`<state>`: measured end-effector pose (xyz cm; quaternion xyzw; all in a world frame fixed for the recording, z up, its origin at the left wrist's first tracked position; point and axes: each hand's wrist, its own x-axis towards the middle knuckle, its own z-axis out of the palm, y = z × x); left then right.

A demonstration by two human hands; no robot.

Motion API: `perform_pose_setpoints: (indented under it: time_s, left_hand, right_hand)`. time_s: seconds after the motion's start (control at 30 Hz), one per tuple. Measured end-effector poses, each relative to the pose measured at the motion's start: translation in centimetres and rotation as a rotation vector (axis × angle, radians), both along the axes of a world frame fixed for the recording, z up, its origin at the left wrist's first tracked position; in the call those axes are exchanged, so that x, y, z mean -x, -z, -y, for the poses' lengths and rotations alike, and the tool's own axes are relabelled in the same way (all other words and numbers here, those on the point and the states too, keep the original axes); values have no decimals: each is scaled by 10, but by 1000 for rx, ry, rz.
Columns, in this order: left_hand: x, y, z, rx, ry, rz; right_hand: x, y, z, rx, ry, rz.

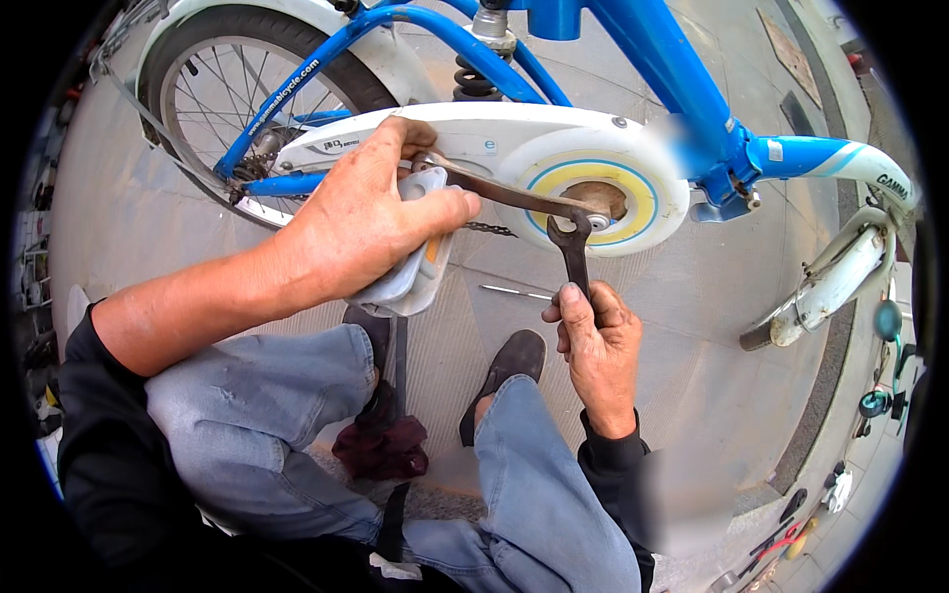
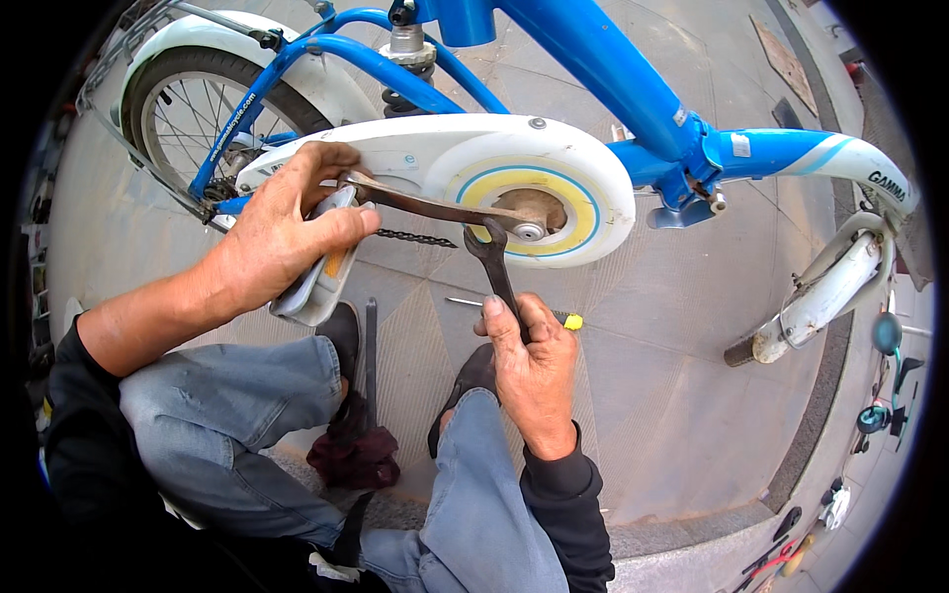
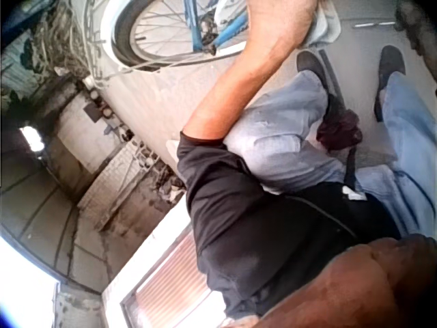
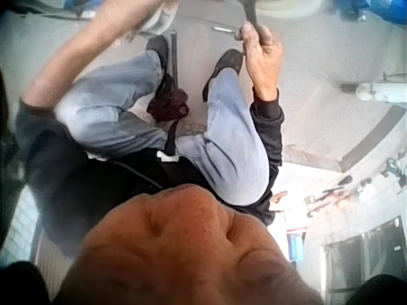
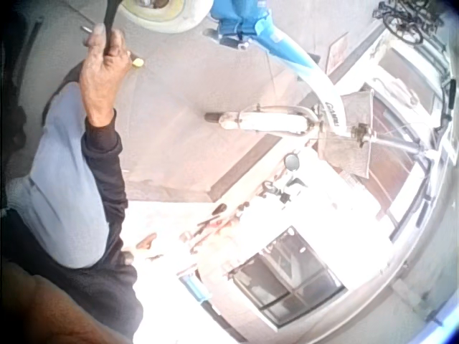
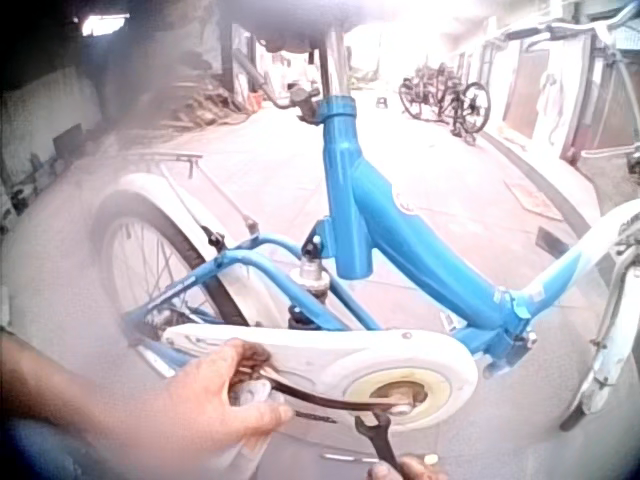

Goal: The person is sitting on the floor repairing a blue and white folding bicycle. They use a yellow screwdriver to adjust the chain guard and then use a wrench to tighten a pedal onto the crank arm.

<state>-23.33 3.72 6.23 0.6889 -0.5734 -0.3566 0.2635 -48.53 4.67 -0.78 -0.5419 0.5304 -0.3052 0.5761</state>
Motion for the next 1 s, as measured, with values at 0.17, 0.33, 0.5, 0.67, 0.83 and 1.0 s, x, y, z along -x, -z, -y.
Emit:
perform_pose_setpoints:
  time_s: [0.17,0.33,0.5,0.67,0.83,1.0]
  left_hand:
    - [-14,14,-8,-384,-24,-143]
    - [-13,43,-19,-722,-77,-592]
    - [-2,70,-27,-835,-102,-632]
    - [1,74,-24,-859,-41,-731]
    - [-11,99,-30,-864,-60,-1097]
    - [-14,106,-33,-840,-100,-1245]
  right_hand:
    - [-5,22,-3,72,-30,-43]
    - [-11,26,-5,23,-76,-111]
    - [-11,46,-10,71,-113,-149]
    - [-9,55,-15,56,-161,-228]
    - [-2,74,-19,188,-195,-286]
    - [-10,77,-16,215,-198,-260]
